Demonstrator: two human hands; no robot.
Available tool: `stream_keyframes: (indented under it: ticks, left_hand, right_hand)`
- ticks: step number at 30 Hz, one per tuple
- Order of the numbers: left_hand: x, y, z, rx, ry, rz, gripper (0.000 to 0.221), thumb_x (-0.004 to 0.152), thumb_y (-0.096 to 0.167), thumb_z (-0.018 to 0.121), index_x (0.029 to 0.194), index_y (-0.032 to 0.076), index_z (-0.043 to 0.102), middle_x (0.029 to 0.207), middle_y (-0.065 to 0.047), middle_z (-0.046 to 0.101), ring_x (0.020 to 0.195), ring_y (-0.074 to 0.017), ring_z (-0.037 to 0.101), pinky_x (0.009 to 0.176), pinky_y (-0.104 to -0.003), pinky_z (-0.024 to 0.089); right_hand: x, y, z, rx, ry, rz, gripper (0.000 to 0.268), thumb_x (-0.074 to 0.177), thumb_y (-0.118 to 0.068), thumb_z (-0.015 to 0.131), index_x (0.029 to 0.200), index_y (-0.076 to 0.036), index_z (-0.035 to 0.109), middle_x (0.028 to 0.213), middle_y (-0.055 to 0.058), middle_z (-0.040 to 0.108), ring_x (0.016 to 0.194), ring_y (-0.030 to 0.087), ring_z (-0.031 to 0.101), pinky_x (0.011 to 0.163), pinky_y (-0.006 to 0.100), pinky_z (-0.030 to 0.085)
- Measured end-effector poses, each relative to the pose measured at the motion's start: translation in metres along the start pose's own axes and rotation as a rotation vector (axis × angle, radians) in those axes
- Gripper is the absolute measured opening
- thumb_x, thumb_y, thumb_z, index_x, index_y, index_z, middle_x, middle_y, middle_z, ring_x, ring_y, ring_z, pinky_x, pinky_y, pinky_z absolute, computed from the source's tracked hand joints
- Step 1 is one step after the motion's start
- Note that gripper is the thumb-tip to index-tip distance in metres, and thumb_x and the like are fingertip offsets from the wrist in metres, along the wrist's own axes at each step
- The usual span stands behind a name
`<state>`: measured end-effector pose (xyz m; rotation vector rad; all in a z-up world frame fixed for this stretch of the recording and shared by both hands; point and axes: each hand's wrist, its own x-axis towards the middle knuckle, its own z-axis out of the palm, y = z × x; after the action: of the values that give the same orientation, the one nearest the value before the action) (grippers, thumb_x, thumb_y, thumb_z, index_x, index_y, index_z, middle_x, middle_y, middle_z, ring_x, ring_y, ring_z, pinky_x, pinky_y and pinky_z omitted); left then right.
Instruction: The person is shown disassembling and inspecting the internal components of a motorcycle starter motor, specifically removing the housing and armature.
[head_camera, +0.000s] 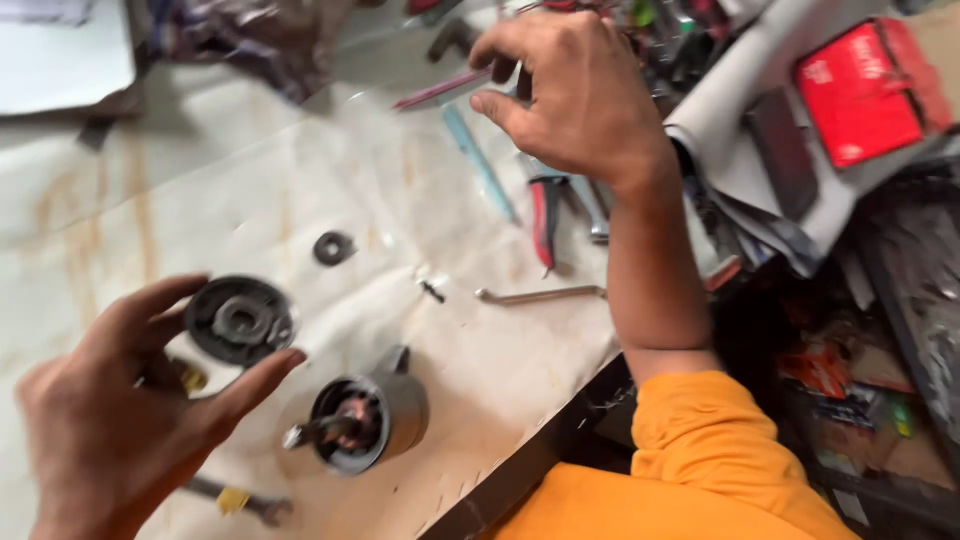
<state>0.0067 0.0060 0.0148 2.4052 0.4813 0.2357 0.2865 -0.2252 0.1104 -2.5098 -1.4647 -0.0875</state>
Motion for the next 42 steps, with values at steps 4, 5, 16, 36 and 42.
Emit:
stream_keyframes:
  ticks: [4,5,16,36,42]
  left_hand:
    - [-0.002,0.009,0.000,0.016,0.077,-0.110,0.079,0.057,0.035,0.099,0.121,-0.002,0.069,0.090,-0.012,0.076,0.061,-0.0132,0.068,0.059,-0.027,0.056]
    - [-0.001,0.010,0.000,0.020,0.078,-0.106,0.079,0.057,0.035,0.099,0.121,-0.002,0.069,0.090,-0.012,0.076,0.061,-0.0132,0.068,0.059,-0.027,0.056]
    - [-0.001,-0.002,0.006,0.011,-0.051,-0.190,0.084,0.055,0.040,0.099,0.123,0.005,0.065,0.095,-0.005,0.078,0.054,-0.0102,0.065,0.053,-0.027,0.054]
    - [0.003,0.004,-0.003,-0.088,0.013,-0.163,0.080,0.054,0.040,0.096,0.120,0.008,0.064,0.096,-0.009,0.079,0.052,-0.0141,0.068,0.052,-0.030,0.055]
    - [0.001,0.001,-0.002,-0.174,-0.001,-0.157,0.078,0.054,0.037,0.097,0.118,0.007,0.064,0.099,-0.010,0.079,0.054,-0.0142,0.068,0.053,-0.030,0.055]
  right_hand:
    - [0.003,0.019,0.008,-0.052,-0.154,0.110,0.025,0.084,-0.024,0.086,0.103,-0.010,0.079,0.093,0.015,0.077,0.086,0.035,0.072,0.080,0.044,0.054]
    - [0.004,0.024,0.017,-0.050,-0.148,0.111,0.025,0.084,-0.024,0.086,0.103,-0.010,0.079,0.093,0.015,0.077,0.086,0.035,0.072,0.080,0.044,0.054]
    - [0.016,0.056,0.104,-0.070,0.011,-0.078,0.023,0.090,-0.014,0.073,0.113,-0.009,0.075,0.112,0.010,0.069,0.108,0.033,0.061,0.095,0.045,0.050]
    - [0.040,0.065,0.087,-0.068,0.142,0.085,0.027,0.092,-0.030,0.080,0.105,-0.007,0.075,0.101,0.018,0.072,0.096,0.037,0.069,0.084,0.047,0.054]
    - [0.078,0.070,0.097,-0.183,0.003,0.302,0.034,0.082,-0.036,0.083,0.101,-0.009,0.077,0.094,0.022,0.073,0.088,0.042,0.070,0.077,0.052,0.055]
